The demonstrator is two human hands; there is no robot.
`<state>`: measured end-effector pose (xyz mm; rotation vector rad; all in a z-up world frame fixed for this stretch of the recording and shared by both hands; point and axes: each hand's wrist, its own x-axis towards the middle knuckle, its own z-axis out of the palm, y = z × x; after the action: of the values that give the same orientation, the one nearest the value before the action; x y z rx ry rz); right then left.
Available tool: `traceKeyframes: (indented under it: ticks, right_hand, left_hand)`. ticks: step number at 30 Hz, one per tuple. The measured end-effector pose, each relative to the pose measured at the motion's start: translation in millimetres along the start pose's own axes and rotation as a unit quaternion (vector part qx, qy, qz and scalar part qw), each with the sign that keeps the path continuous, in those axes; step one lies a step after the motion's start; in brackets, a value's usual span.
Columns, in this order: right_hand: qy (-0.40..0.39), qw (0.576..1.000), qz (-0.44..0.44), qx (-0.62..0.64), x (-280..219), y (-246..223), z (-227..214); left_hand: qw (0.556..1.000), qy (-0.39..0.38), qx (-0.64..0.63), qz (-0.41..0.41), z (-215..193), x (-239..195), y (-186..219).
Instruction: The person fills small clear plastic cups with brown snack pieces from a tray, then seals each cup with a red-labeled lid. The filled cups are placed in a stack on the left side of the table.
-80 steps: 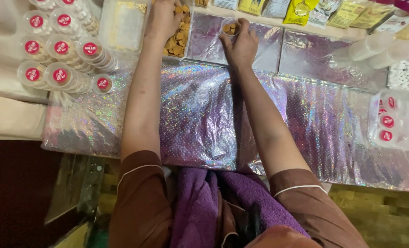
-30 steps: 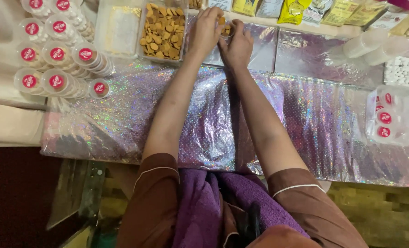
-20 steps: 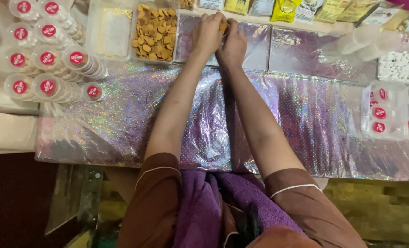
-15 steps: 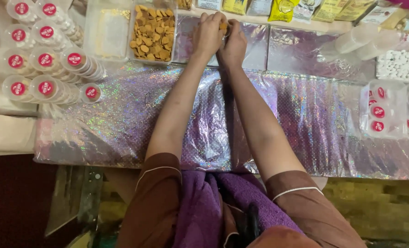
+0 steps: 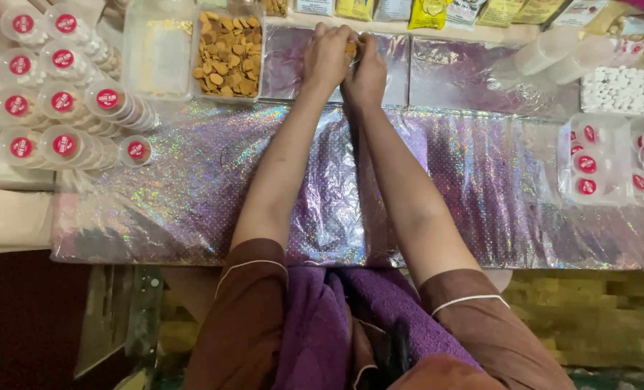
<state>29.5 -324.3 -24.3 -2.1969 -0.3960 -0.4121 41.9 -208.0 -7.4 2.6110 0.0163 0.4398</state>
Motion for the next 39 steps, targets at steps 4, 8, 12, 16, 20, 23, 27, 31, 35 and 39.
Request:
traceKeyframes:
  ticks: [4, 8, 12, 16, 20, 23, 27, 31, 35, 39]
  right_hand:
    - [0.013, 1.0, -0.007, 0.007, -3, -9, -3]
    - [0.022, 1.0, -0.02, -0.002, -4, -3, 0]
    - [0.022, 0.999, -0.028, -0.009, -3, -3, 1]
    - [0.014, 1.0, -0.002, 0.008, -1, -12, -5]
    - [-0.022, 0.991, 0.122, 0.047, 0, -20, -11]
    - [-0.019, 0.995, 0.08, 0.058, 2, -8, -7]
    - [-0.061, 0.996, 0.007, 0.063, 5, 16, -6]
    - [-0.133, 0.986, 0.017, 0.101, 7, 19, -26]
    - [-0.112, 0.99, -0.033, 0.078, 4, 20, -24]
    - [-0.095, 0.99, -0.065, 0.081, 2, 20, -25]
  left_hand:
    - [1.0, 0.009, 0.013, 0.013, 2, 0, -4]
    - [0.999, 0.027, -0.026, 0.024, -8, -10, 0]
    - [0.956, 0.194, -0.216, 0.051, 14, -29, -12]
    - [0.935, 0.22, -0.272, -0.058, 46, -41, -8]
    - [0.939, 0.2, -0.272, -0.065, 42, -53, 2]
    - [0.944, 0.194, -0.263, -0.044, 35, -54, -3]
    - [0.934, 0.195, -0.298, -0.018, 37, -52, -9]
    - [0.926, 0.179, -0.331, -0.038, 39, -52, -11]
    - [0.928, 0.177, -0.326, -0.032, 38, -52, -11]
    - [0.956, 0.158, -0.246, -0.032, 36, -53, -7]
